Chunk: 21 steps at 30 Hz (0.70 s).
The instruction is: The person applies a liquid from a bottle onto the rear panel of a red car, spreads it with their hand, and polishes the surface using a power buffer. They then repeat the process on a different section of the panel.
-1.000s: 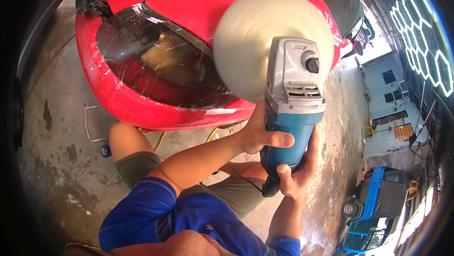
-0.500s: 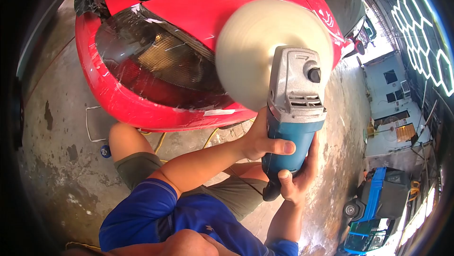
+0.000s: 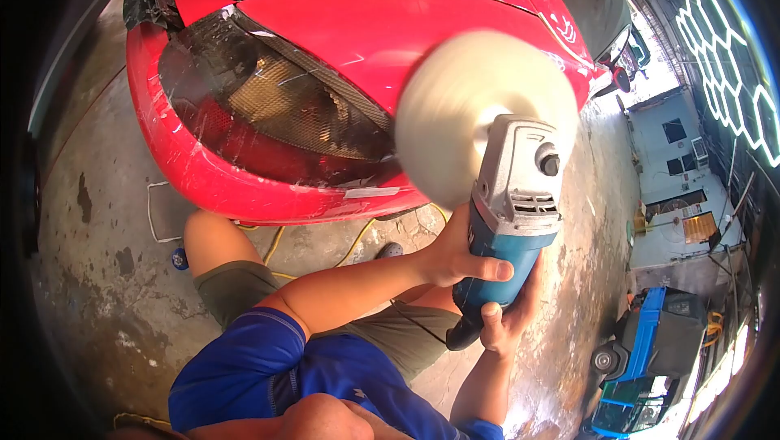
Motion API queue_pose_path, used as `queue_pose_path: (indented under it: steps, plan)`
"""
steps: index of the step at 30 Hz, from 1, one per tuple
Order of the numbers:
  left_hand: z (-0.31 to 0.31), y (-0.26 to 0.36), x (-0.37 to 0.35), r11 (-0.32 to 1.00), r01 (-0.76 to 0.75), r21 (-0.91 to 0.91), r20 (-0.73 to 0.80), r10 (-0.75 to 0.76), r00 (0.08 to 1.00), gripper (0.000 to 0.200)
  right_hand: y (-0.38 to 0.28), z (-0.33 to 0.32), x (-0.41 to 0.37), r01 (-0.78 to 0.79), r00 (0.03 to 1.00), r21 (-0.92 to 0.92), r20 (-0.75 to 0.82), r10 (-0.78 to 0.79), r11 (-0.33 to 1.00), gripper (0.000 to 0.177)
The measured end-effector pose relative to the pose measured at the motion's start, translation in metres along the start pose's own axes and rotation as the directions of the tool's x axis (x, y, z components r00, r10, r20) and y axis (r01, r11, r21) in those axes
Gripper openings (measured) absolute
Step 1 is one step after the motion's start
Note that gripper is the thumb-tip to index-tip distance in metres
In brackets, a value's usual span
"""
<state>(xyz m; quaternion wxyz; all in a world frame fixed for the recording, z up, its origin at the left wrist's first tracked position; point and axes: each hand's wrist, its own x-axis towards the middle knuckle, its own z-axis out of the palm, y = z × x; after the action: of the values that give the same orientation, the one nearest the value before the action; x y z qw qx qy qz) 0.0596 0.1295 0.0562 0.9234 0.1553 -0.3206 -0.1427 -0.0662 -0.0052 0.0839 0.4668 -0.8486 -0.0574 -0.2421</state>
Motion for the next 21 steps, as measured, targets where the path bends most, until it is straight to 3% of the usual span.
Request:
queue_pose_path:
  steps: [9, 13, 21]
  plan:
    - [-0.003, -0.021, 0.010, 1.000, 0.015, 0.020, 0.015, -0.016, 1.000, 0.110, 0.007, -0.007, 0.003, -0.051, 0.998, 0.011, -0.043, 0.051, 0.999, 0.129]
    - [-0.003, -0.029, 0.016, 0.997, 0.060, 0.051, 0.003, -0.060, 0.998, 0.114, 0.016, -0.013, 0.004, -0.017, 0.998, -0.022, -0.058, 0.016, 1.000, 0.122]
    - [-0.001, -0.046, 0.025, 0.986, 0.136, 0.093, -0.025, -0.134, 0.991, 0.113, 0.037, -0.029, 0.001, -0.059, 0.992, 0.024, -0.109, 0.061, 0.998, 0.125]
